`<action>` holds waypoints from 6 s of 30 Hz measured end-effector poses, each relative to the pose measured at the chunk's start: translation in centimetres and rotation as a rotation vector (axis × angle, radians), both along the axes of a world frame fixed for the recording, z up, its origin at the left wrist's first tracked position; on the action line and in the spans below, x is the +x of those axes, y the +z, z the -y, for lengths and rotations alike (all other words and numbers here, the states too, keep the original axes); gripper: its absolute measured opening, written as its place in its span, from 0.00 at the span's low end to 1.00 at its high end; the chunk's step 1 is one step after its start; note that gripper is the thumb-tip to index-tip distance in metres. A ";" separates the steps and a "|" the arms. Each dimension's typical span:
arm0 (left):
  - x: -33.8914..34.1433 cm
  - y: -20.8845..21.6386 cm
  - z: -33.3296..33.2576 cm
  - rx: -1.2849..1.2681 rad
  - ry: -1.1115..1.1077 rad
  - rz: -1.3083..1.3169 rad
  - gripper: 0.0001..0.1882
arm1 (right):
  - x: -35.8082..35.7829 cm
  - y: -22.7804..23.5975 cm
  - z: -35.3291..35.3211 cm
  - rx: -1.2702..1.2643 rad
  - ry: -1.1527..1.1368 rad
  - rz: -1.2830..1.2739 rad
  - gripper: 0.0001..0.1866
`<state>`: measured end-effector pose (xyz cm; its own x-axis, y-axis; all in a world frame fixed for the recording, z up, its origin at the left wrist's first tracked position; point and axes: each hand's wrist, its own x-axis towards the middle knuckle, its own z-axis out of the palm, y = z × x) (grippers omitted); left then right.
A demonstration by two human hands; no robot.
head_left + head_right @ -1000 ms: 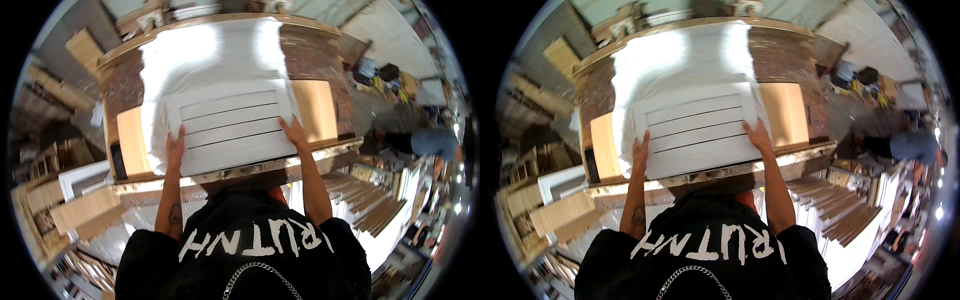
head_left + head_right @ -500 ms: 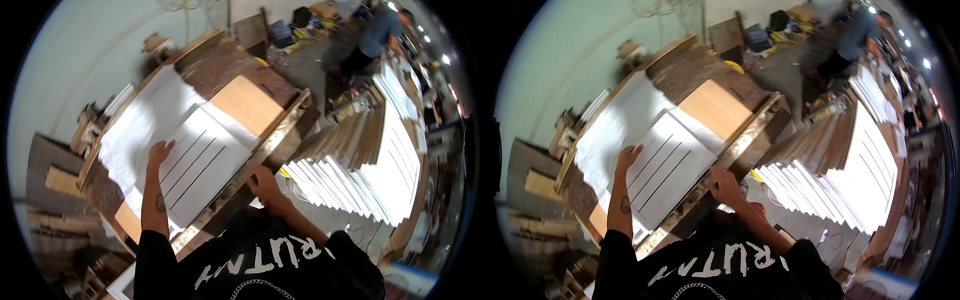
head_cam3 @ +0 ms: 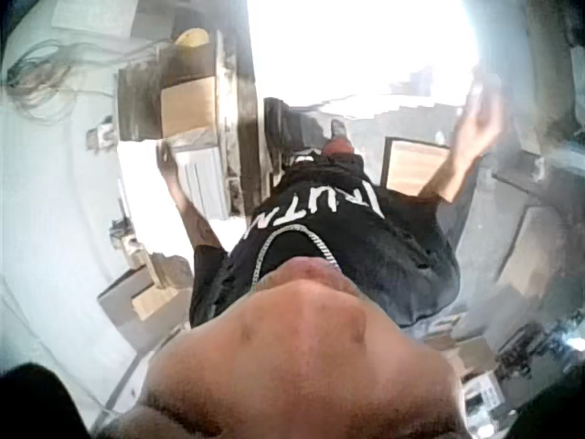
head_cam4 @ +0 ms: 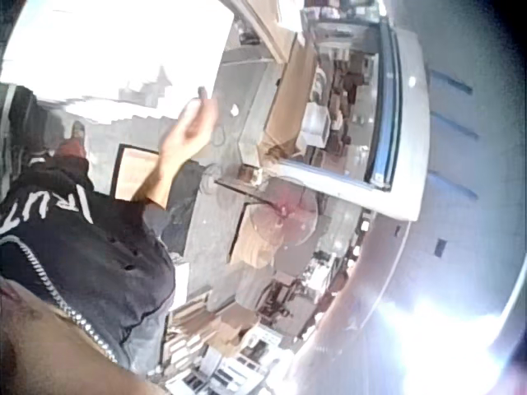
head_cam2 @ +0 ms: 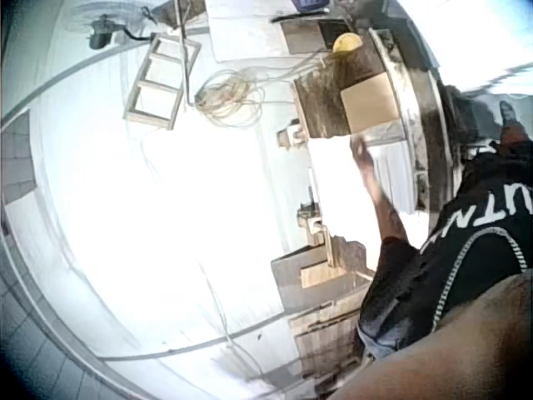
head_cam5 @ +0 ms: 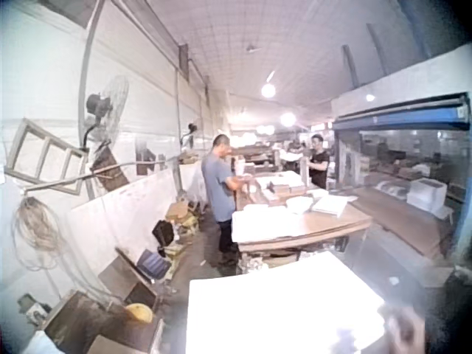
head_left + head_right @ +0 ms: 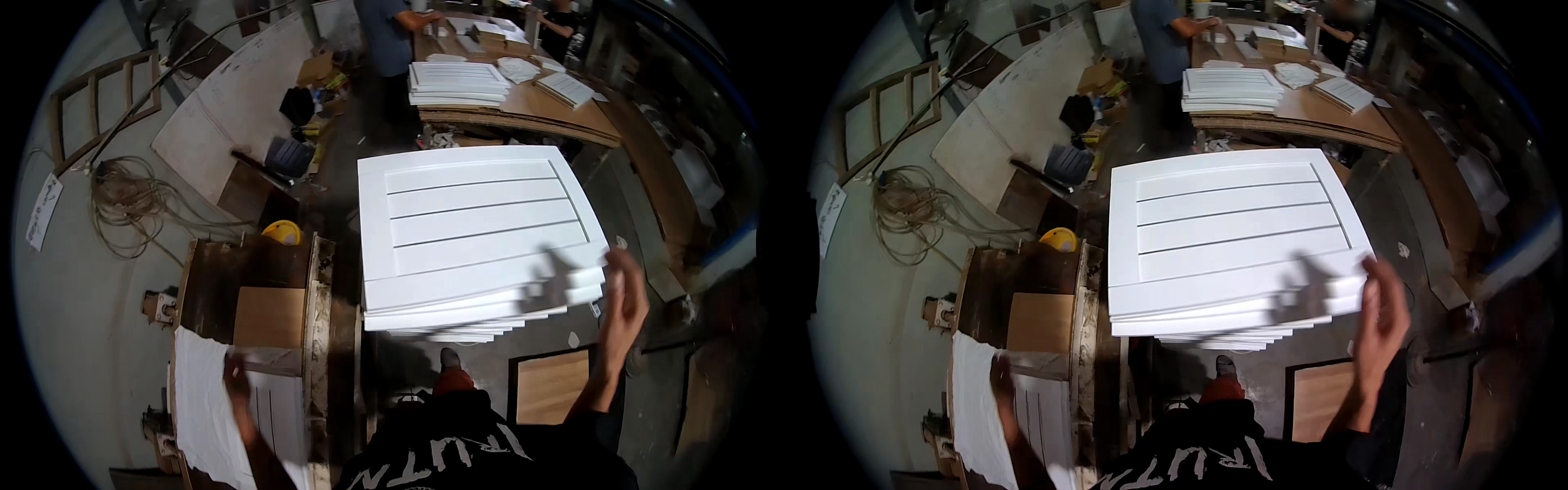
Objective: The person picks up white slatted panels from a stack, wipes their surfaces and edges with a white cloth, and places them onto another stack.
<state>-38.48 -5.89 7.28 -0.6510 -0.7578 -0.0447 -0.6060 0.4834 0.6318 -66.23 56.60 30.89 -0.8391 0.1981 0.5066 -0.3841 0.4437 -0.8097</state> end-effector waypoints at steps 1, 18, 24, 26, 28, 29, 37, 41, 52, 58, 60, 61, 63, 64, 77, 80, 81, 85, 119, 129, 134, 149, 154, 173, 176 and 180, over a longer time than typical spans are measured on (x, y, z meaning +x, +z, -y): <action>-4.7 3.0 -3.0 0.142 -0.185 -0.042 0.26 | -3.1 -0.2 -1.8 0.060 -0.049 0.050 0.22; -18.8 19.8 -28.4 0.626 -0.535 -0.678 0.47 | -5.3 4.6 -3.1 0.241 0.014 0.446 0.31; -3.8 18.4 -21.2 0.616 -0.316 -0.900 0.40 | -0.9 6.6 7.2 0.301 0.519 0.026 0.32; 2.1 15.7 -18.9 0.662 -0.098 -1.017 0.38 | -0.4 5.3 10.7 0.360 0.802 -0.124 0.32; 8.2 12.0 -16.2 0.628 0.096 -1.134 0.35 | 1.4 2.3 16.0 0.315 0.887 0.109 0.32; 11.2 11.6 -14.9 0.579 0.270 -0.982 0.32 | 1.8 -0.4 19.1 0.215 0.850 0.340 0.33; 25.1 4.3 -12.8 0.533 0.842 -0.792 0.21 | 10.7 -12.9 43.7 0.459 1.282 0.573 0.29; 29.7 1.3 -10.2 0.353 0.987 -0.826 0.21 | 15.9 -14.8 53.1 0.505 1.247 0.575 0.31; 36.6 -7.1 6.8 0.107 1.160 -0.467 0.25 | 21.3 -27.9 81.2 0.850 1.566 0.238 0.35; 37.3 -10.1 11.2 0.026 1.210 -0.244 0.27 | 24.5 -29.9 85.5 1.229 1.466 0.099 0.36; 37.6 -11.3 11.9 -0.285 1.094 0.136 0.25 | 24.3 -31.9 86.1 1.409 1.467 0.110 0.35; 37.4 -11.7 12.6 -0.318 1.075 0.185 0.24 | 23.2 -33.8 86.3 1.284 1.450 -0.053 0.35; 36.4 -10.9 14.5 -0.192 1.004 0.206 0.24 | 22.4 -36.4 86.4 1.181 1.425 -0.186 0.34; 36.4 -11.2 14.8 -0.175 1.011 0.221 0.24 | 23.1 -36.2 87.0 1.125 1.474 -0.190 0.34; 36.6 -13.4 17.1 -0.120 0.974 0.302 0.31 | 24.9 -34.9 87.2 1.244 1.469 -0.318 0.34; 36.7 -13.3 17.0 -0.110 0.975 0.329 0.31 | 25.0 -34.3 87.8 1.330 1.466 -0.270 0.35; 36.6 -13.1 17.0 -0.070 0.985 0.344 0.31 | 25.2 -33.9 88.0 1.377 1.483 -0.230 0.35; 35.4 -11.4 17.0 0.022 0.929 0.419 0.31 | 26.4 -33.8 88.8 1.249 1.513 -0.305 0.36; 35.9 -15.2 16.8 -0.454 0.748 0.256 0.26 | 25.9 -37.8 87.0 1.050 1.533 -0.506 0.31; 35.7 -14.8 16.8 -0.487 0.739 0.261 0.24 | 25.7 -38.3 86.8 1.036 1.526 -0.548 0.31; 36.0 -14.9 16.7 -0.401 0.748 0.353 0.29 | 25.9 -38.2 87.0 1.045 1.538 -0.542 0.30; 35.9 -15.0 16.9 -0.386 0.722 0.287 0.31 | 25.7 -38.5 87.0 1.031 1.554 -0.547 0.26; 36.0 -14.9 17.0 -0.399 0.746 0.278 0.30 | 25.5 -38.7 87.0 1.047 1.537 -0.595 0.26; 36.2 -15.7 16.9 -0.420 0.741 0.292 0.29 | 25.1 -39.6 87.2 0.999 1.546 -0.633 0.26; 36.0 -15.7 16.8 -0.432 0.729 0.305 0.29 | 25.0 -39.4 86.9 1.018 1.539 -0.638 0.26; 36.3 -15.8 16.5 -0.424 0.736 0.301 0.29 | 25.0 -39.8 87.1 0.990 1.576 -0.608 0.26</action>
<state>-2.21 -22.43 -8.56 -0.0005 -0.9699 0.2434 -0.9651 0.0642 0.2537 -41.24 -30.46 -8.91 0.3463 -0.9181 0.1925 -0.9117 -0.3778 -0.1617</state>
